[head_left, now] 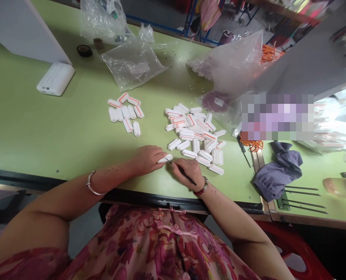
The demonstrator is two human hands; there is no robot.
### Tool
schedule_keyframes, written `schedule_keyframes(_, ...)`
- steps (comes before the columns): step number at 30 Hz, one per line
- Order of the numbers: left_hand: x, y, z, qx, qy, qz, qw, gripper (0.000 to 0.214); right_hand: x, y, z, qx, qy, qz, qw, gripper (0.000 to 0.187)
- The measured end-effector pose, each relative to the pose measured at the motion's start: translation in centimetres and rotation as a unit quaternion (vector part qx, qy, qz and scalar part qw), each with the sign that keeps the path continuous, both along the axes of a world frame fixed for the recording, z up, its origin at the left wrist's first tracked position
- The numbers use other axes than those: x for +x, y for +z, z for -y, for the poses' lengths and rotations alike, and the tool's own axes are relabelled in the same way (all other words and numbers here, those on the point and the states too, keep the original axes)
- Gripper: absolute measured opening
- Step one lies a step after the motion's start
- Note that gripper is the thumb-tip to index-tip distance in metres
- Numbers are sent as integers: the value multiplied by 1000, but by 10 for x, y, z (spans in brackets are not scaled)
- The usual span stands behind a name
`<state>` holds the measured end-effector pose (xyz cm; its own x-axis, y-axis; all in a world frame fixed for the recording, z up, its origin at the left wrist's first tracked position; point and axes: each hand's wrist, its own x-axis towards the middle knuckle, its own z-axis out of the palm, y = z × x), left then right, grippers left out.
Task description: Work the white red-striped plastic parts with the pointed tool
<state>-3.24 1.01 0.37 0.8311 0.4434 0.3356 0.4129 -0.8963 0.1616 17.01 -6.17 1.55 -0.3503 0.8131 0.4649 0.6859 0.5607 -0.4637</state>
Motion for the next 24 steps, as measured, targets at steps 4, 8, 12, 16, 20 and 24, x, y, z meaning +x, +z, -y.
schedule_keyframes(4, -9, 8, -11, 12, 47, -7, 999, 22, 7, 2, 1, 21, 11, -40, 999, 11)
schedule_keyframes(8, -27, 22, -28, 86, 203, -50, 974, 25, 9, 2, 2, 36, 21, -35, 999, 14)
schedule_keyframes(12, -33, 30, -32, 116, 314, -33, 942, 32, 7, 0, 3, 26, 37, -15, 999, 18)
schedule_keyframes(16, -9, 29, -33, 54, 237, -51, 969, 36, 6, -1, 3, 5, 53, -5, 999, 19)
schedule_keyframes(20, 34, 25, -55, 11, 218, -84, 972, 38, 8, 0, 1, -10, 57, -10, 998, 23)
schedule_keyframes(24, 68, 24, -74, -35, 229, -93, 968, 28, 10, -1, -1, -18, 56, -1, 998, 27)
